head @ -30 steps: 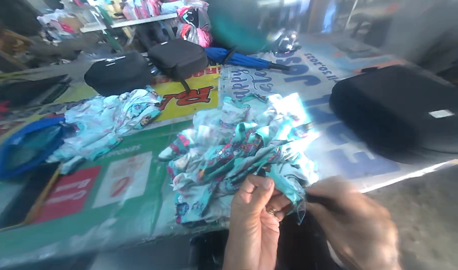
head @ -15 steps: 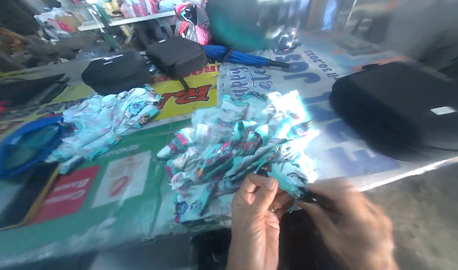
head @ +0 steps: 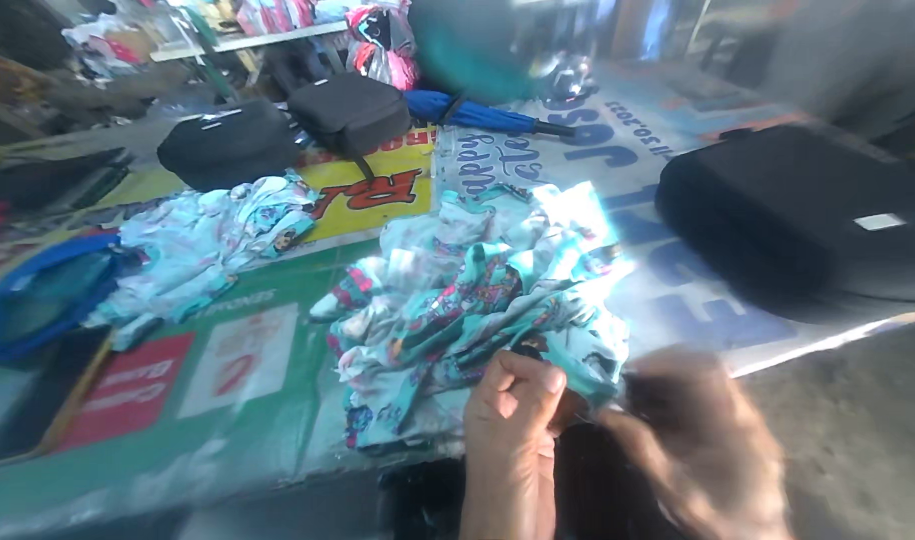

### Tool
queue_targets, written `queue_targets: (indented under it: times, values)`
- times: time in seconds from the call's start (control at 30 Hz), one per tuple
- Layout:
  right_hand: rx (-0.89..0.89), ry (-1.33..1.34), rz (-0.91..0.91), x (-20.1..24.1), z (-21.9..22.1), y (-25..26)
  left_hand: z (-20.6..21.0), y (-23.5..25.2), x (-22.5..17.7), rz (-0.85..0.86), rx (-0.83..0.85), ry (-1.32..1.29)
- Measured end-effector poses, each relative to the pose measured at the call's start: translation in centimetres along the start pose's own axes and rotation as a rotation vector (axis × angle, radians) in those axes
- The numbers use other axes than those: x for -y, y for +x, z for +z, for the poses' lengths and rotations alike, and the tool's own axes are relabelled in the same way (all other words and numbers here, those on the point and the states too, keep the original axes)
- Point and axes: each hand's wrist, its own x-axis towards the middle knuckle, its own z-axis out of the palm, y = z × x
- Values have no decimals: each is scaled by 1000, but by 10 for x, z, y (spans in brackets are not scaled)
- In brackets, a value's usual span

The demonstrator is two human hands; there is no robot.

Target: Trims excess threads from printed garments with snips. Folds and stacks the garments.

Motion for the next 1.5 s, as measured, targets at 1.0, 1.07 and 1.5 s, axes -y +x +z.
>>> queue_targets:
  times: [1.0, 1.07, 1.5]
  values:
    - [50, -442, 28, 32, -23, -9, -8, -8, 12, 385, 213, 328]
    - [15, -493, -30, 30, -19, -7, -7, -9, 10, 381, 234, 311]
    - [16, -478, -62, 26, -14, -3, -8, -6, 17, 494, 284, 372]
